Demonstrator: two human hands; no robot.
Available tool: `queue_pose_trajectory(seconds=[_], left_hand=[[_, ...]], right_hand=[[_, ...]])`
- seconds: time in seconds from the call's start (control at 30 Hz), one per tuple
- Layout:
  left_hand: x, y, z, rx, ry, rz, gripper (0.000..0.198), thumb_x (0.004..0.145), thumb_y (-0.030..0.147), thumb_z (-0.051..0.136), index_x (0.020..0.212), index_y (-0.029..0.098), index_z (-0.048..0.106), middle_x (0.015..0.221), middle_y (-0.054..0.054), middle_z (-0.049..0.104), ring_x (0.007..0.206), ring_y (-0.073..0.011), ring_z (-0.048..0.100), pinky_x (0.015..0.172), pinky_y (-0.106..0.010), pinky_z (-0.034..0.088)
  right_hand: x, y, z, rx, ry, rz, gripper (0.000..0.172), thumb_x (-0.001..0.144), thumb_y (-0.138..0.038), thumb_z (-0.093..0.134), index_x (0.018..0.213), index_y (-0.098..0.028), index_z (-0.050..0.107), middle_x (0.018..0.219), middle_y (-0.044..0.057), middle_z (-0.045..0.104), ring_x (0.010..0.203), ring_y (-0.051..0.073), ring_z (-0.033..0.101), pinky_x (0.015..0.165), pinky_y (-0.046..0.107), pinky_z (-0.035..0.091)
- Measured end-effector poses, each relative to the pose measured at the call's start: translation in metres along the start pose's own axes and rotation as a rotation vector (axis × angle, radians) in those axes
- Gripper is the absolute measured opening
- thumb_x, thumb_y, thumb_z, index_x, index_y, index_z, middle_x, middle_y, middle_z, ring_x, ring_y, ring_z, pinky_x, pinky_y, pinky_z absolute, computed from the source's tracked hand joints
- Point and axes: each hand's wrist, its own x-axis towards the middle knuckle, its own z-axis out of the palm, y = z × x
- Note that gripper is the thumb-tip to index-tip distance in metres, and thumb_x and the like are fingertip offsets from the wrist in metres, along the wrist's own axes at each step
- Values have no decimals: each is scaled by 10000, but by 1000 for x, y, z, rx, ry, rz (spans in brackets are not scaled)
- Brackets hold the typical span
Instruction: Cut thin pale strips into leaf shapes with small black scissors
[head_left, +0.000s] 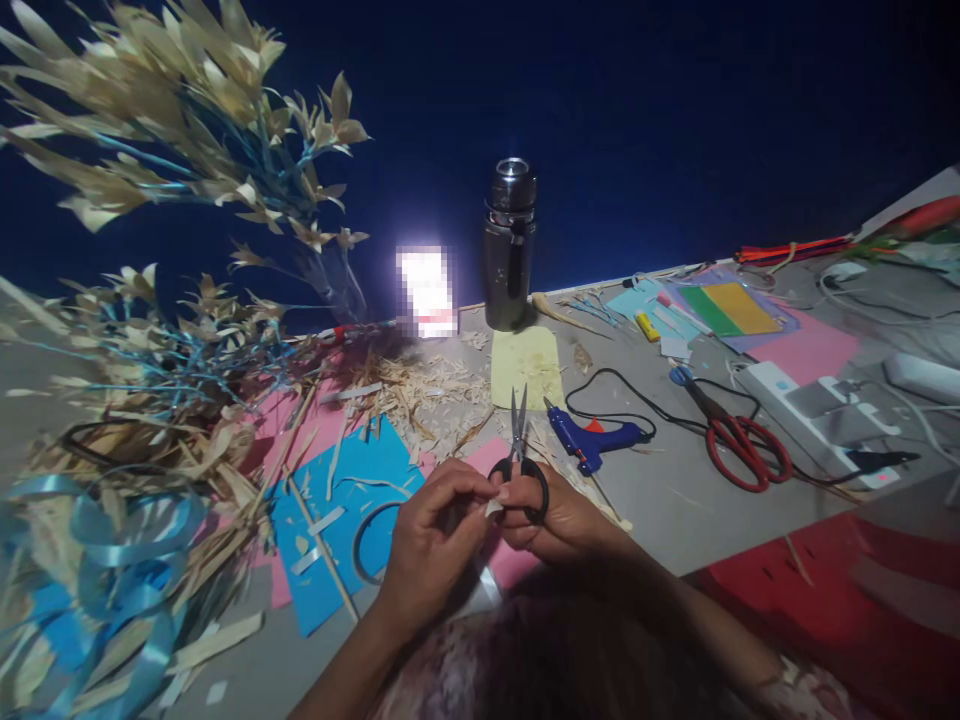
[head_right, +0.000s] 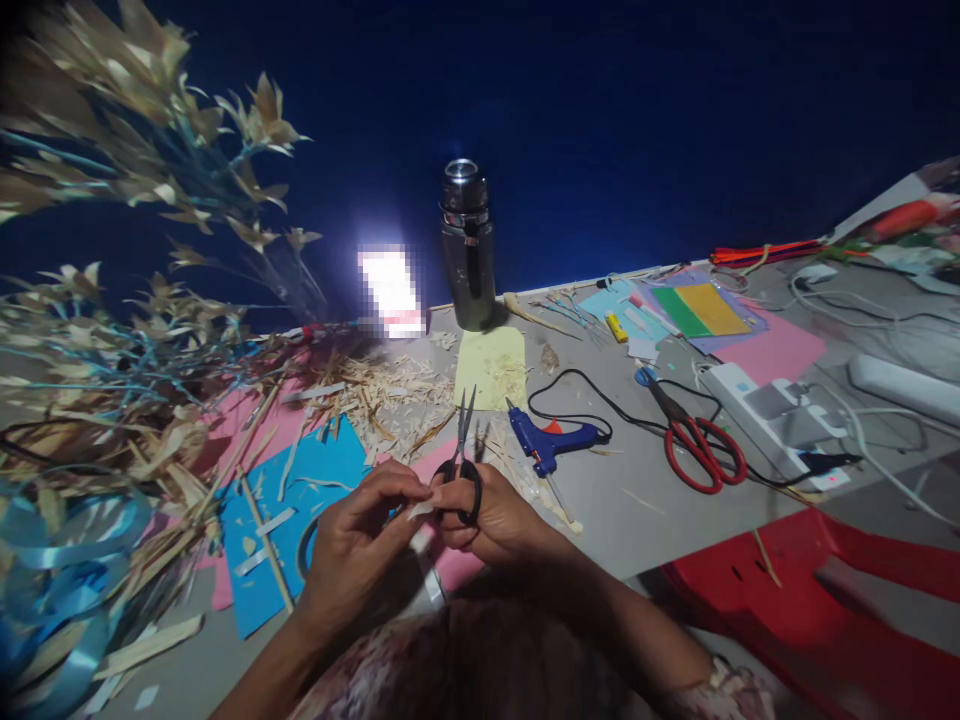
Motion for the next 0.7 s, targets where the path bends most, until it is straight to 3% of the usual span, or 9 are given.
queue_pose_trajectory(seconds=[0.13,0.3,0.37,0.53,0.7], left_hand=[[-1,2,0,-7,-13,-4,77,797,182,745,728,215,756,779,-57,676,779,-209,619,740,-305,467],[-1,-2,5,-467,87,-372,141,792,272,737,731,200,632,616,5,610,554,-154,566,543,-260,436],[-1,-2,6,-598,106,-431,154,795,272,717,738,203,592,578,17,600,517,-154,567,506,-249,423],[2,3,13,-549,202,-443,169,812,261,689,731,205,551,562,24,619,491,-135,562,507,-231,440],[2,5,15,-444,231,-433,151,823,259,659,728,200,558,551,21,634,492,-120,561,518,-212,438]], right_hand=[[-3,1,1,-29,-15,10,317,657,-280,818,692,-167,524,539,-122,302,470,31,156,442,192,105],[-14,1,5,-522,75,-139,210,759,-329,743,757,-148,636,620,-4,619,504,79,436,464,205,273],[-18,4,5,-664,84,-112,166,775,-309,706,759,-155,645,681,24,678,573,112,528,503,208,350],[-17,16,3,-668,34,13,61,691,-223,603,662,-170,603,577,-12,622,501,105,519,497,214,390],[-17,17,8,-686,54,24,115,642,-235,579,546,-187,538,483,-40,528,446,87,443,452,206,331]])
